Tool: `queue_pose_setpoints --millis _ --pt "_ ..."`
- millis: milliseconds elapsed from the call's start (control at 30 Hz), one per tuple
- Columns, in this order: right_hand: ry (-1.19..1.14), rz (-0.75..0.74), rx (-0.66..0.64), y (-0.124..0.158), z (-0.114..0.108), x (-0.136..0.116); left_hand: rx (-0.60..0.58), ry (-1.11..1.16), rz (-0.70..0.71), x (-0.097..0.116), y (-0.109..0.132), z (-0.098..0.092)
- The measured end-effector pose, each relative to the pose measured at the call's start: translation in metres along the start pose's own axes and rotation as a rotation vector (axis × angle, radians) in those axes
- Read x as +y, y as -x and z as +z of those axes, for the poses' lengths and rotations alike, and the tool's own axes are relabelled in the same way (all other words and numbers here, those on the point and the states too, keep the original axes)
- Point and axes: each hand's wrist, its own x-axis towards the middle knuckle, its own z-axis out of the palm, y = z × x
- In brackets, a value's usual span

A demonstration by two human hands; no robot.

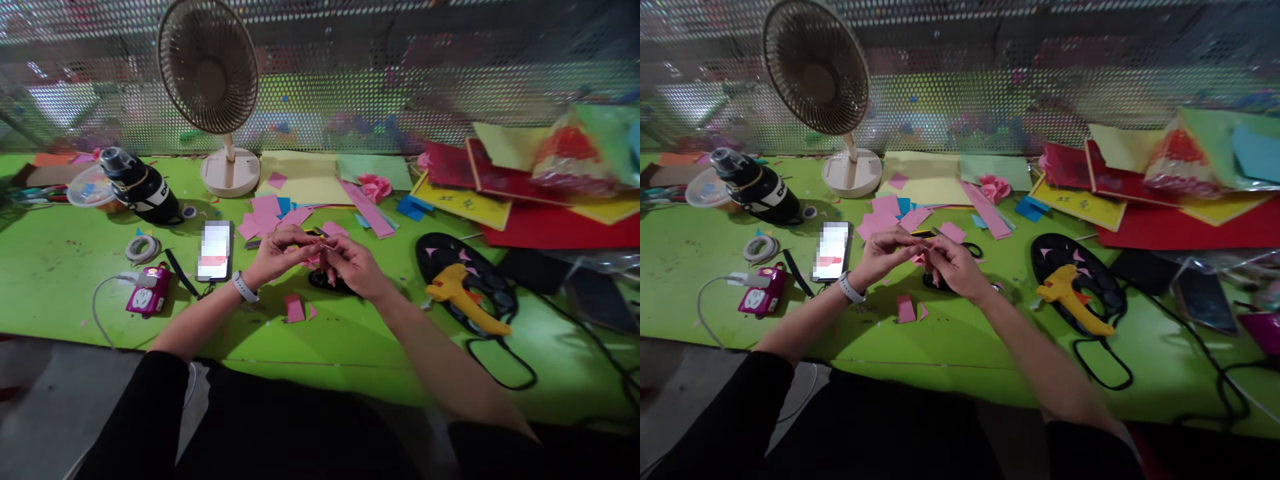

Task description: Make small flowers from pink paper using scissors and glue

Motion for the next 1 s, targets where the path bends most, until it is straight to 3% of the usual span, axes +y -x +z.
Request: queue_pose_setpoints --millis 300,500,900,1000 --pt "0.029 0.043 -0.083 0.0019 -0.0021 -0.0031 -0.027 -0.009 -0.06 -0.0011 -0.0003 -0.0017" --pt "-0.023 0.017 -0.004 0.0021 0.0022 0.0005 0.097 -0.041 -0.007 -0.0044 0.0008 0.0005" --pt "-0.029 0.058 -0.063 0.0002 -0.0013 0.0023 0.004 -0.073 0.059 -0.0012 -0.0002 0.0012" --pt "-0.073 0.059 -0.057 0.0006 -0.0003 0.0034 0.035 -0.07 0.041 -0.0049 0.0006 0.001"
